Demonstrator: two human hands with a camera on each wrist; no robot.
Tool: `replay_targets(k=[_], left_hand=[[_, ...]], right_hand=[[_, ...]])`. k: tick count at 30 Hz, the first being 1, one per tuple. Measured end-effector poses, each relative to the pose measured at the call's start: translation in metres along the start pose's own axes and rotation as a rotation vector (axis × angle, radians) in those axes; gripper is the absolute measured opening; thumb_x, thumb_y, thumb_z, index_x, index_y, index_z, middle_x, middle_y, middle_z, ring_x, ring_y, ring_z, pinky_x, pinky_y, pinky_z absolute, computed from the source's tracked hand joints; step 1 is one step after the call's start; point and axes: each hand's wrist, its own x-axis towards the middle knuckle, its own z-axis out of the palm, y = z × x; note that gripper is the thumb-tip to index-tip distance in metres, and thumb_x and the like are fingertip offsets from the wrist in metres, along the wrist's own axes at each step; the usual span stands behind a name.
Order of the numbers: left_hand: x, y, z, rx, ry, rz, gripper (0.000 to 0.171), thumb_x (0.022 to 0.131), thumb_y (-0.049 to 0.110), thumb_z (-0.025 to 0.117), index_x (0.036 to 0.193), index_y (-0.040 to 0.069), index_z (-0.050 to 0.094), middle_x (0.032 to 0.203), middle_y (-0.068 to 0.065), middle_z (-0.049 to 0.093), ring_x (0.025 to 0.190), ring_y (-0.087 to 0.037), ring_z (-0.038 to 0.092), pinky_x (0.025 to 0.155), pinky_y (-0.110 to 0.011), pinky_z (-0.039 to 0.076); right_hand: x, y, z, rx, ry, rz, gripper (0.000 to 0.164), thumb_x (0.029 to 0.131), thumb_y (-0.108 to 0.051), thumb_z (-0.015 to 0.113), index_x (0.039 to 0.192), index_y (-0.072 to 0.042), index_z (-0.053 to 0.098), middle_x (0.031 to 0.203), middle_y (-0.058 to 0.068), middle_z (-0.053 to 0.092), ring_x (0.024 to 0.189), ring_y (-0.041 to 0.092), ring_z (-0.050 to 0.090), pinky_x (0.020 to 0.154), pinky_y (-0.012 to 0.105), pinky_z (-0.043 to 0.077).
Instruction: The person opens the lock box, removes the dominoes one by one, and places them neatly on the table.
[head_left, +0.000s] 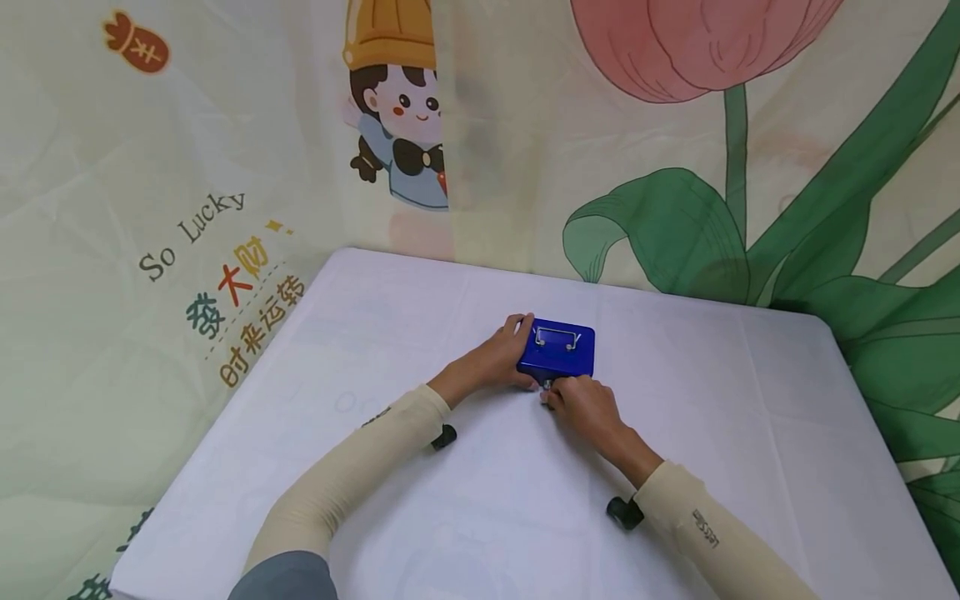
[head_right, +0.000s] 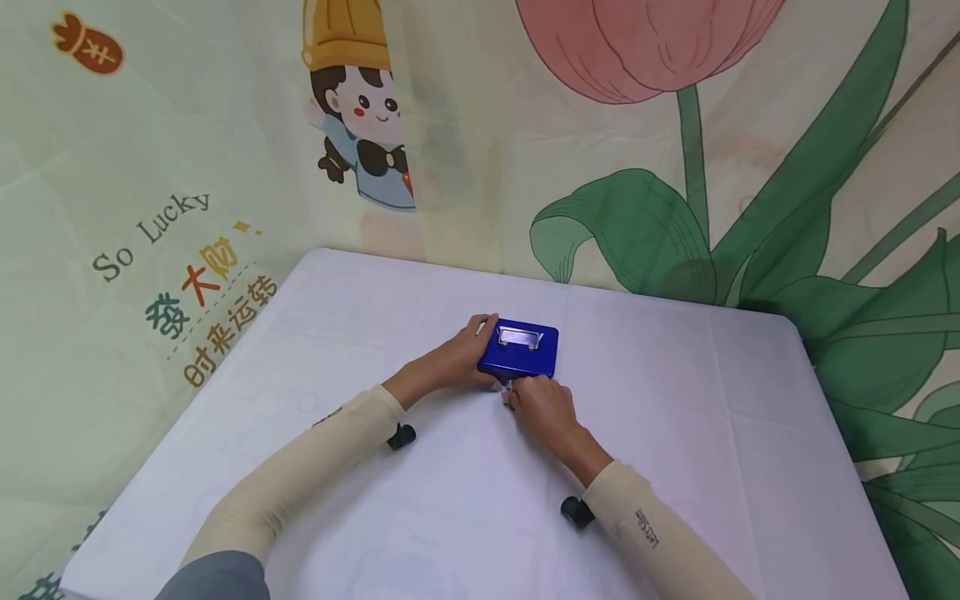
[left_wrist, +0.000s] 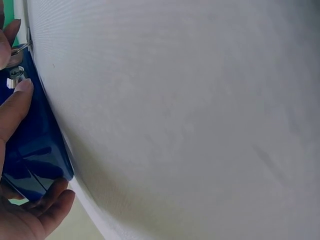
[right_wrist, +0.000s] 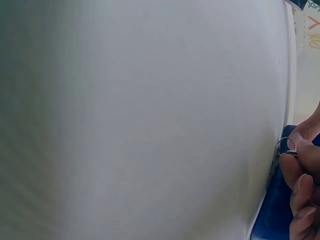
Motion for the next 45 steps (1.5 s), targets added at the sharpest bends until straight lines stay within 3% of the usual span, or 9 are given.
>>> replay_targets(k=[8, 18, 34, 45], left_hand=[[-0.0028, 0.0021, -0.0013, 0.005, 0.001, -0.008, 0.122, 0.078, 0.044, 0.086, 0.161, 0.004, 0.005, 0.161, -0.023, 0.016, 0.144, -0.039, 0.036, 0.117, -0.047, 0.035], [-0.0007, 0.0025, -0.0016, 0.007, 0.003, -0.001, 0.122, 0.077, 0.043, 0.086, 0.16, 0.004, 0.006, 0.161, -0.023, 0.017, 0.143, -0.038, 0.037, 0.116, -0.047, 0.036], [-0.0005, 0.0017, -0.0011, 0.002, 0.004, 0.001, 0.122, 0.077, 0.043, 0.087, 0.16, 0.004, 0.006, 0.161, -0.023, 0.017, 0.143, -0.037, 0.037, 0.116, -0.047, 0.036], [-0.0006, 0.0023, -0.0011, 0.015, 0.0, -0.006, 0.122, 0.078, 0.043, 0.086, 0.161, 0.004, 0.005, 0.162, -0.023, 0.017, 0.143, -0.037, 0.037, 0.116, -0.046, 0.036]], right_hand=[[-0.0045, -0.0002, 0.001, 0.022, 0.006, -0.009, 0.014, 0.095, -0.016, 0.068, 0.088, -0.007, 0.075, 0.063, -0.004, 0.061, 0.058, 0.013, 0.053, 0.058, 0.03, 0.048], [-0.0062, -0.0011, 0.0002, 0.029, 0.017, 0.0, 0.019, 0.096, -0.012, 0.063, 0.079, -0.007, 0.069, 0.056, -0.003, 0.047, 0.055, 0.013, 0.05, 0.052, 0.027, 0.039], [-0.0075, -0.003, -0.0001, 0.014, 0.025, 0.008, 0.022, 0.097, -0.013, 0.062, 0.077, -0.007, 0.067, 0.054, -0.003, 0.047, 0.052, 0.014, 0.049, 0.049, 0.026, 0.039], [-0.0083, -0.0026, -0.0002, -0.019, 0.009, 0.045, 0.031, 0.097, -0.01, 0.058, 0.066, -0.011, 0.054, 0.055, -0.001, 0.045, 0.051, 0.015, 0.047, 0.047, 0.027, 0.035]])
